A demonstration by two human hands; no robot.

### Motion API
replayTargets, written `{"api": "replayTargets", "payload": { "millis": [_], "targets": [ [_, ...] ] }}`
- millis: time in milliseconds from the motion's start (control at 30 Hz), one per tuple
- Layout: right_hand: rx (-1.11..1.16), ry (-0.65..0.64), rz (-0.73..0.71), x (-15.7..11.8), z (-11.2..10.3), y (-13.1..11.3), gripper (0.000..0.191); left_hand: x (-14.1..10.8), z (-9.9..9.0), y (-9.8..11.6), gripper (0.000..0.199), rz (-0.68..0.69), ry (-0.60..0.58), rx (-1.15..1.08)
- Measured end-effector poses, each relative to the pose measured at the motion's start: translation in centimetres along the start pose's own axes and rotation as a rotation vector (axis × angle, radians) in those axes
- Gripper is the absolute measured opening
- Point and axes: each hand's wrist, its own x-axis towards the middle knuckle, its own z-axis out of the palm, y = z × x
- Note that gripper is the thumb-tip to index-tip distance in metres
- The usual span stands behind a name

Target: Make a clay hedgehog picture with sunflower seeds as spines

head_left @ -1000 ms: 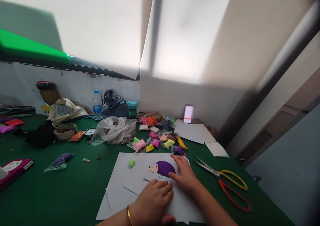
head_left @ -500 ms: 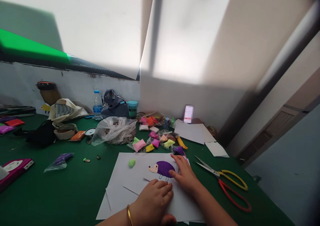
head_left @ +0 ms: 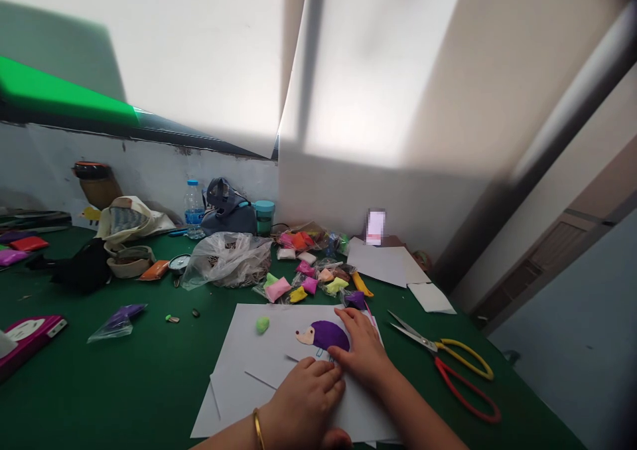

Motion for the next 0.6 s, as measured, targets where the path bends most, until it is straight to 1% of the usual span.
{"api": "replayTargets", "payload": {
  "millis": [100, 267, 467, 600],
  "targets": [
    [-0.001, 0.010, 0.001, 0.1, 0.4, -0.3, 0.076, 0.1, -0.1, 0.1, 0.070, 0.011, 0.003, 0.009],
    [0.043, -0.016, -0.012, 0.5, 0.4, -0.6, 0.071, 0.1, -0.2, 0.2, 0.070, 0.025, 0.004, 0.019],
    [-0.063, 0.001, -0.014, 0.6, 0.8, -1.4, 0.075, 0.1, -0.2, 0.2, 0.071, -0.004, -0.018, 0.025],
    [-0.057, 0.011, -0.057, 0.6, 1.0, -1.6, 0.072, 0.1, 0.0, 0.1, 0.070, -0.008, -0.012, 0.009]
  ]
}}
